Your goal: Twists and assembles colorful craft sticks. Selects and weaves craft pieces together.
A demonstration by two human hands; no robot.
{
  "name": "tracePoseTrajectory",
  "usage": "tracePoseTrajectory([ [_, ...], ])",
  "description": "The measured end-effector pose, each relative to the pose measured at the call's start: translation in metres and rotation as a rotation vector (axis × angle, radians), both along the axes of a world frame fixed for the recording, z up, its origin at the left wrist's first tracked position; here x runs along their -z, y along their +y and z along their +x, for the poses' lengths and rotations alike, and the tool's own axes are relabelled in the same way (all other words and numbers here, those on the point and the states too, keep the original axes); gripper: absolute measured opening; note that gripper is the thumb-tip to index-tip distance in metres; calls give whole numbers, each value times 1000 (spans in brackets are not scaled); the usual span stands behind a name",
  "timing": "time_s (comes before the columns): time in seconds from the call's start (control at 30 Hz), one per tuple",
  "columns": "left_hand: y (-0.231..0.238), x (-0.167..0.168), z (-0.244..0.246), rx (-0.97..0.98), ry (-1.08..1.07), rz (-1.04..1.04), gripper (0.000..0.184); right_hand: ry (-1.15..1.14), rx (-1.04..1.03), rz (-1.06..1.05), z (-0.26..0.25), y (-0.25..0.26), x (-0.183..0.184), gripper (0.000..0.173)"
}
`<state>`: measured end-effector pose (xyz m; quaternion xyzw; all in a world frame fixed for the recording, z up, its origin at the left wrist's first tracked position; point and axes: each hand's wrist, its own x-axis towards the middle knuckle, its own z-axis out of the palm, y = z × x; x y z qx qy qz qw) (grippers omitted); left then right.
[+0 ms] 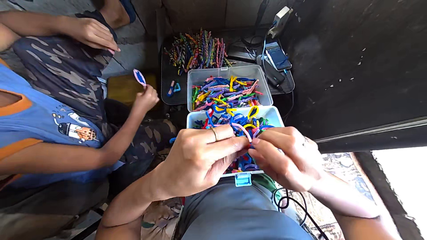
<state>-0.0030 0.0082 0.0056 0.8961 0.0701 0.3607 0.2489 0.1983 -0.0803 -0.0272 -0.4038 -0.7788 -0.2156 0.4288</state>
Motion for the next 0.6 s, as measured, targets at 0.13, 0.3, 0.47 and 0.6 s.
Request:
tracePoseTrajectory([
  [0.13, 5, -3, -1, 111, 19, -142, 23, -202, 13, 117, 7, 1, -8, 6],
  [0.3, 1, 4, 5, -116, 52, 370, 19, -31, -37, -70, 3, 7, 3, 13],
  [0.47, 5, 3, -3, -121, 89, 781, 19, 973, -697, -1047, 0, -1, 0, 28],
  [0.6, 3, 3, -3, -161, 49, 790, 16, 1187, -843, -1210, 0, -4, -5, 28],
])
